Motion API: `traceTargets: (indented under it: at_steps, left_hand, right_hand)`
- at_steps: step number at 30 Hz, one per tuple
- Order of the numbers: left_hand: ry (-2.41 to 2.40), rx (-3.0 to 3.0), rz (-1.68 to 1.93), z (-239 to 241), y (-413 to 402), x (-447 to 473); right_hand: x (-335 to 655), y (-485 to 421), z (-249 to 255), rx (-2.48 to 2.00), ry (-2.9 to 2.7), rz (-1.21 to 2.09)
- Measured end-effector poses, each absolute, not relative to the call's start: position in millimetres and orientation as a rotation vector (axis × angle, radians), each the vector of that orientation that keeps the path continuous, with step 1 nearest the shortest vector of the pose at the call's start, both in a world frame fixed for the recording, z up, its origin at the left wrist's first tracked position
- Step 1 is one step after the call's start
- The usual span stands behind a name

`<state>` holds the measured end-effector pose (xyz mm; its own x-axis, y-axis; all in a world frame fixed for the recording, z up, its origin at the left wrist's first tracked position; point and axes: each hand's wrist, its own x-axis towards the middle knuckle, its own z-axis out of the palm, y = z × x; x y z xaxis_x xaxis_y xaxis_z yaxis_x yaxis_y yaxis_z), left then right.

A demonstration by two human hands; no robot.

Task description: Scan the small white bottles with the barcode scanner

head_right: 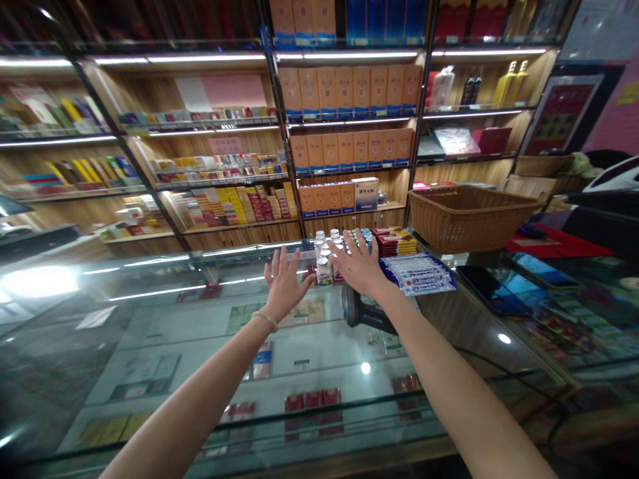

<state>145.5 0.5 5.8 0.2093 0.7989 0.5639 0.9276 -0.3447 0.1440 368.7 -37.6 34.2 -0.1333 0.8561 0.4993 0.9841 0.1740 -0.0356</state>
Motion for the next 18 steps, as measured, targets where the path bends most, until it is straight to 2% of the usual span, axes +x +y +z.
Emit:
traceTargets:
  at_steps: [6,18]
  left_hand:
    - [-1.551,-2.236,-0.703,15,-2,125]
    - [-1.427,-2.187,-0.713,31,-45,99]
  right_hand:
    - [367,-39,41,-1.715,-2.100,-0.433]
    - [359,-83,40,-1.559,-2.155,-0.545]
